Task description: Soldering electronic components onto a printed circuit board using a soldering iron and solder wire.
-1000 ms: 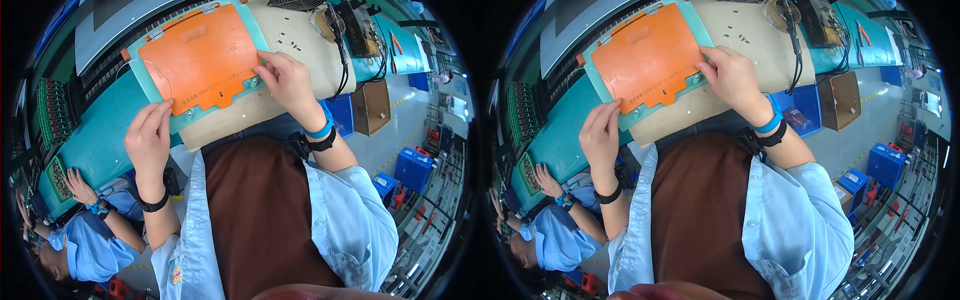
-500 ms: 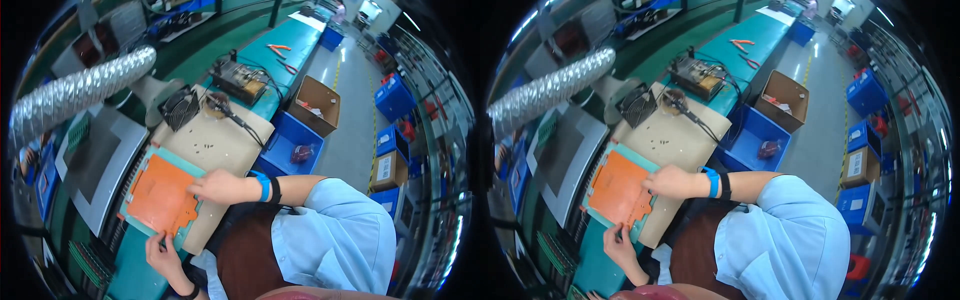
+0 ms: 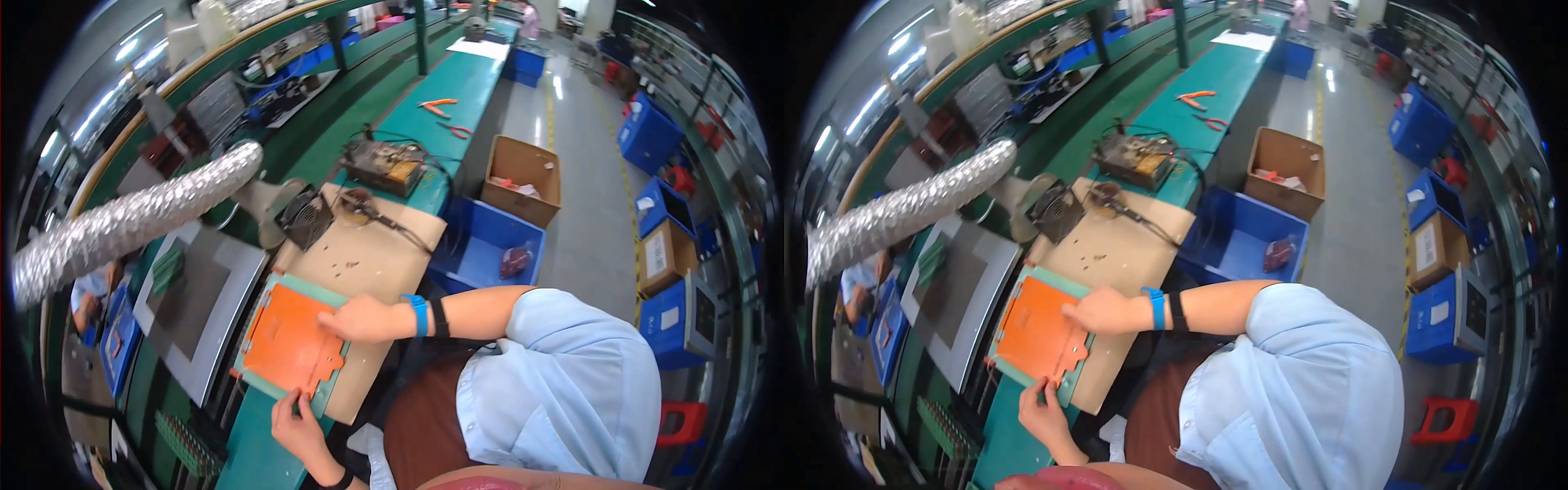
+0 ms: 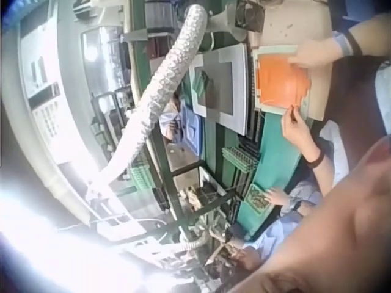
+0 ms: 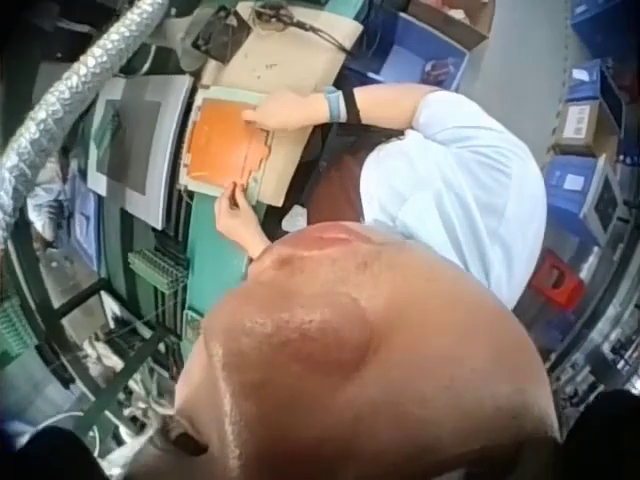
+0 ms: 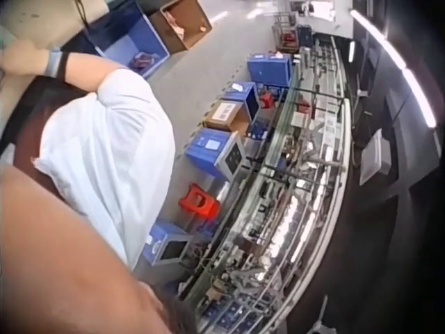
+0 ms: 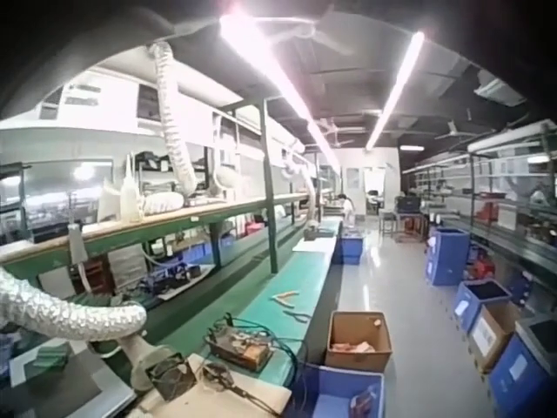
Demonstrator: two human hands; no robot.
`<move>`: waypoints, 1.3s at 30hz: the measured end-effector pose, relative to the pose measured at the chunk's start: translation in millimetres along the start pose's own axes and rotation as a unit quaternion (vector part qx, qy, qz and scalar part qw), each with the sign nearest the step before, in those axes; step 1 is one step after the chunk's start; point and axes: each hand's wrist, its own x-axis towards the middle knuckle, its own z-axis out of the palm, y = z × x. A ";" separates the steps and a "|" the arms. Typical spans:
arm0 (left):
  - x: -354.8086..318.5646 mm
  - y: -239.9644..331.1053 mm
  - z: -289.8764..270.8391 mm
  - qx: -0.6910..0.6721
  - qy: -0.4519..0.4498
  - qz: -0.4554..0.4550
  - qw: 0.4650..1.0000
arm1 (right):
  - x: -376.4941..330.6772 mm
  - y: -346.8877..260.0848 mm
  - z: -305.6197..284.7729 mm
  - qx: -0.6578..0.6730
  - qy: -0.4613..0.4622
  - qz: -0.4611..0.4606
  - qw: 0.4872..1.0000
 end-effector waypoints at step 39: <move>-30.2 -81.1 12.2 -0.103 -0.070 -0.313 0.942 | 8.3 47.2 16.5 0.144 0.120 0.102 0.977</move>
